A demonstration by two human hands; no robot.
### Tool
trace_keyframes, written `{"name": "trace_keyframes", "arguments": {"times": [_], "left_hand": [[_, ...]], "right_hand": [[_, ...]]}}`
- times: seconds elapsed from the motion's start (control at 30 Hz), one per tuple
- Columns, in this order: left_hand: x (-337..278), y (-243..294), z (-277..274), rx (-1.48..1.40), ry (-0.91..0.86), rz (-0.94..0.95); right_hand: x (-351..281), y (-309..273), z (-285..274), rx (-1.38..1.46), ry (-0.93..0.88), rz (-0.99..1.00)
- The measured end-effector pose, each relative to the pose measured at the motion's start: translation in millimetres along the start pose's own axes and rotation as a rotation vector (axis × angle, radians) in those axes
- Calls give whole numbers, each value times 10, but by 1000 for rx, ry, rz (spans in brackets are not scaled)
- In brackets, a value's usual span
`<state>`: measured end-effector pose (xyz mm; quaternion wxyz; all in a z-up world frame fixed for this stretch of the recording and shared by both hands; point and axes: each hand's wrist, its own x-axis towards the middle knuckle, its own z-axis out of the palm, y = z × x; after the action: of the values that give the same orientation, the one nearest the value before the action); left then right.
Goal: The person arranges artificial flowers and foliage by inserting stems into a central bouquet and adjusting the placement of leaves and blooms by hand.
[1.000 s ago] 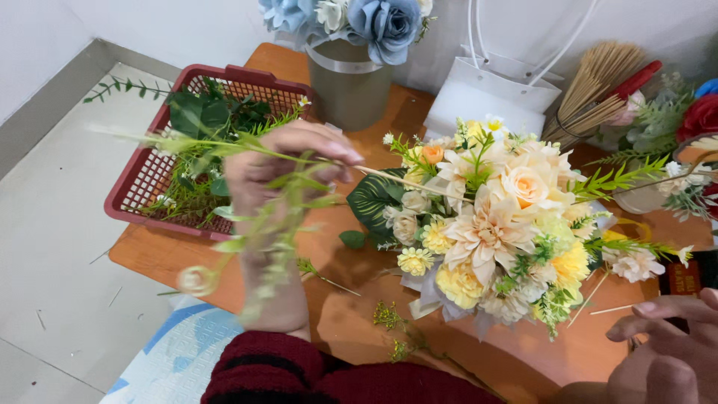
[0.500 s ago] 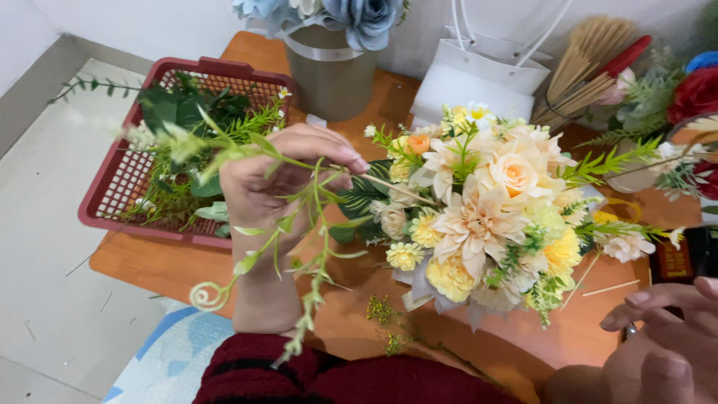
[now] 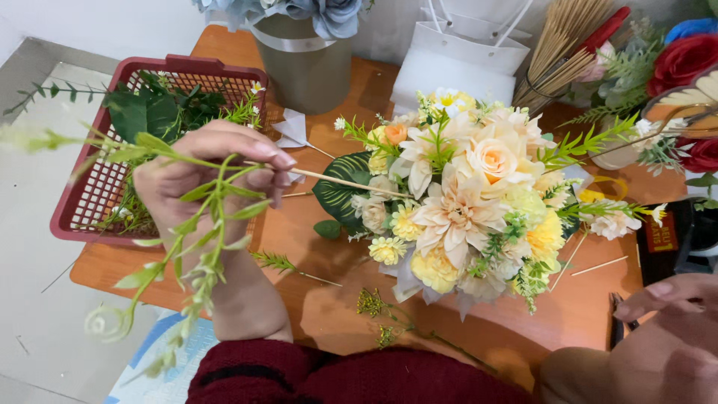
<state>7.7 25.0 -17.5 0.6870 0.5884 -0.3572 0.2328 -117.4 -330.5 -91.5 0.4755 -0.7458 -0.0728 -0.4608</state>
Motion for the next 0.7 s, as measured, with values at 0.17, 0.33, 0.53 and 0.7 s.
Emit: {"name": "trace_keyframes", "arguments": {"times": [0.17,0.33,0.53,0.7], "left_hand": [[47,45,219,-129,30,-109],[96,31,197,-258,154,-264],[108,-120,149,-226,15,-168],[181,-135,188,-135,-183,-405]], "right_hand": [[-38,45,-51,28,-24,55],[-104,234,-181,27,21,47],[-58,58,-34,62,-2,49],[-51,78,-89,66,-16,81]]}}
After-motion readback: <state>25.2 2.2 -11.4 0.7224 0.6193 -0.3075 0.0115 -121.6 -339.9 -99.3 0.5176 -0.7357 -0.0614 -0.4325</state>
